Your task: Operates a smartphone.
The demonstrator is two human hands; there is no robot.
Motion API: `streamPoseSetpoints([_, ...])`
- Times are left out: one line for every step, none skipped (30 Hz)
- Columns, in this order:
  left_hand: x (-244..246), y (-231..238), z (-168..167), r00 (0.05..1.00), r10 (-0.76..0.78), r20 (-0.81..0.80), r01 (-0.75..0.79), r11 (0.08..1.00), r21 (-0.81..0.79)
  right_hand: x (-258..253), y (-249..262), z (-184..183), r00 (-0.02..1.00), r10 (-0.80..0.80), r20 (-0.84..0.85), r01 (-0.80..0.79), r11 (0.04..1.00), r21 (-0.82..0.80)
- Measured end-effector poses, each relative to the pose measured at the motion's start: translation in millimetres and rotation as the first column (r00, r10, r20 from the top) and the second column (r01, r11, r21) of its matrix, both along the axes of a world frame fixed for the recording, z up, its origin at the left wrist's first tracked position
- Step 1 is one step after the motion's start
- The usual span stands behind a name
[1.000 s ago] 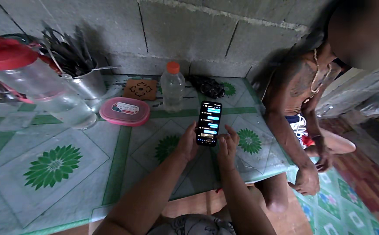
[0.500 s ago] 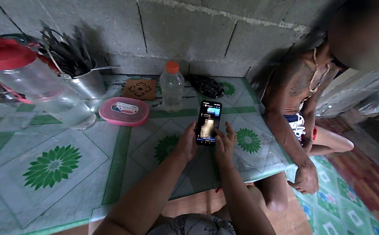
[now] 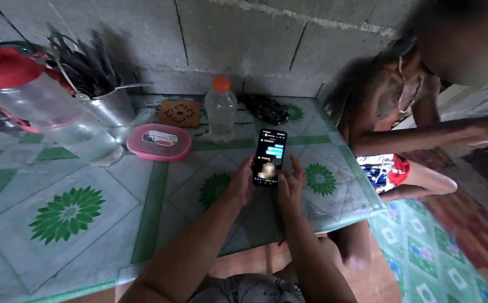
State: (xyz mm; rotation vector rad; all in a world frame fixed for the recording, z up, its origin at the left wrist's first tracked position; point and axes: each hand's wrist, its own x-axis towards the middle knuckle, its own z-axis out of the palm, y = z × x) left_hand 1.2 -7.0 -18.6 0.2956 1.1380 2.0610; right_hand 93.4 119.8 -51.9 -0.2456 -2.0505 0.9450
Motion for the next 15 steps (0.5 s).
streamPoseSetpoints([0.1,0.1,0.5,1.0,0.0,-0.001,0.0,1.0,0.003,-0.1,-0.2,-0.1,1.0,0.001,0.017,-0.001,1.0,0.016])
streamPoseSetpoints([-0.1,0.0,0.7,1.0,-0.002,0.0,0.002,1.0,0.003,-0.2,-1.0,0.0,1.0,0.004,0.025,-0.005,1.0,0.029])
streamPoseSetpoints([-0.3,-0.1,0.7,1.0,-0.002,0.002,0.002,1.0,0.0,-0.6,-1.8,0.0,1.0,0.004,0.024,-0.005,0.999,0.043])
streamPoseSetpoints([-0.2,-0.2,0.9,1.0,0.0,0.005,0.0,1.0,-0.003,-0.9,-2.5,0.2,1.0,0.002,0.024,-0.003,0.998,0.06])
streamPoseSetpoints([0.0,-0.3,1.3,1.0,0.004,0.009,-0.004,1.0,-0.005,-1.1,-3.4,0.5,1.0,-0.009,0.03,0.007,0.997,0.075])
streamPoseSetpoints([0.1,-0.5,1.7,1.0,0.005,0.011,-0.005,1.0,-0.005,-1.0,-4.2,0.9,0.999,-0.021,0.041,0.017,0.996,0.087])
streamPoseSetpoints([0.1,-0.5,1.6,1.0,0.005,0.014,-0.005,1.0,-0.003,-0.8,-4.8,1.5,0.998,-0.03,0.048,0.025,0.995,0.094])
streamPoseSetpoints([-0.1,-0.6,1.6,1.0,0.005,0.017,-0.005,1.0,-0.002,-0.5,-5.1,1.8,0.998,-0.032,0.045,0.028,0.995,0.096])
streamPoseSetpoints([-0.3,-0.6,1.7,1.0,0.002,0.017,-0.002,1.0,0.002,-0.5,-5.2,1.4,0.999,-0.029,0.021,0.027,0.996,0.09])
streamPoseSetpoints([-0.5,-0.7,1.9,1.0,0.0,0.016,-0.001,1.0,0.008,-0.8,-5.1,0.3,0.999,-0.024,-0.026,0.026,0.997,0.078])
streamPoseSetpoints([-0.5,-0.7,1.8,1.0,-0.001,0.014,0.001,1.0,0.016,-0.7,-4.7,-0.5,0.997,-0.02,-0.072,0.024,0.998,0.065])
streamPoseSetpoints([-0.7,-0.8,1.7,1.0,-0.004,0.012,0.003,1.0,0.023,-0.3,-3.9,-0.7,0.995,-0.016,-0.103,0.02,0.999,0.041])
streamPoseSetpoints([-0.7,-1.0,2.0,1.0,-0.004,0.012,0.004,1.0,0.024,0.6,-2.5,-0.6,0.994,-0.007,-0.113,0.007,1.0,-0.001])
streamPoseSetpoints([-0.4,-1.3,2.8,1.0,-0.003,0.014,0.002,1.0,0.021,0.8,-0.2,-1.5,0.993,0.002,-0.119,-0.009,0.998,-0.064])
streamPoseSetpoints([0.1,-1.5,4.0,1.0,0.002,0.018,-0.002,1.0,0.013,1.0,2.3,-2.0,0.993,0.018,-0.118,-0.035,0.988,-0.148])
